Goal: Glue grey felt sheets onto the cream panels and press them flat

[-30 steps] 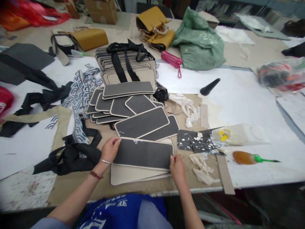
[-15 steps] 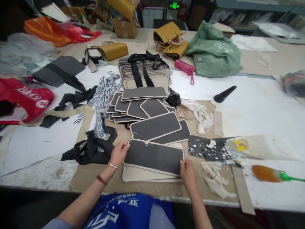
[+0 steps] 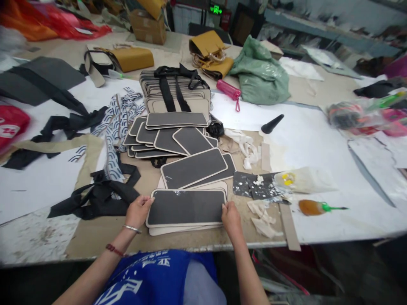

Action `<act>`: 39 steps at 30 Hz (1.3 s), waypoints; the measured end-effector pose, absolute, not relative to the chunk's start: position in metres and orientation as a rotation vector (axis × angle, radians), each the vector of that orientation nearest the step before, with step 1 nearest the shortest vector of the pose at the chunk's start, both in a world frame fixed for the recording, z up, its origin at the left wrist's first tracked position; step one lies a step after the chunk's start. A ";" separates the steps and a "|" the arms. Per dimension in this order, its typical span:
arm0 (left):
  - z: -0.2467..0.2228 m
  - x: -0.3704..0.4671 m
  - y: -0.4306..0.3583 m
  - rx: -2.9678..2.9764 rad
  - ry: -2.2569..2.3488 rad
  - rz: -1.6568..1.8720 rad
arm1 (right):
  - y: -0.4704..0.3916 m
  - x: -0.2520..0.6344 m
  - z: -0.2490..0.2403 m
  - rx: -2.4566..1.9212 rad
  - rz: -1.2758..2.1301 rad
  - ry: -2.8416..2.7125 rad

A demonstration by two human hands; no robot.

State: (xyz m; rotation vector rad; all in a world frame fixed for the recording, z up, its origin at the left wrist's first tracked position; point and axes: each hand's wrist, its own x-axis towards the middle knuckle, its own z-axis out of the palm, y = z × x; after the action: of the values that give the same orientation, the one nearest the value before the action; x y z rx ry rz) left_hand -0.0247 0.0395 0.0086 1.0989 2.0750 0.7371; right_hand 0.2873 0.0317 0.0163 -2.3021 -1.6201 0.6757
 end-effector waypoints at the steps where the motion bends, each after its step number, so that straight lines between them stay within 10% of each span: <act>1: 0.009 -0.025 0.040 1.100 2.077 0.732 | 0.032 0.287 0.016 -2.304 0.670 -1.614; 39: 0.006 -0.028 0.043 1.060 2.115 0.619 | 0.028 0.292 0.004 -2.199 0.706 -1.635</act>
State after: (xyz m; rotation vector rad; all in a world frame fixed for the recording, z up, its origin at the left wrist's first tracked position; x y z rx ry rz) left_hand -0.0276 0.0432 0.0056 1.0602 2.1154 0.6186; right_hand 0.2919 0.0283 0.0037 -2.1986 -1.6351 0.7060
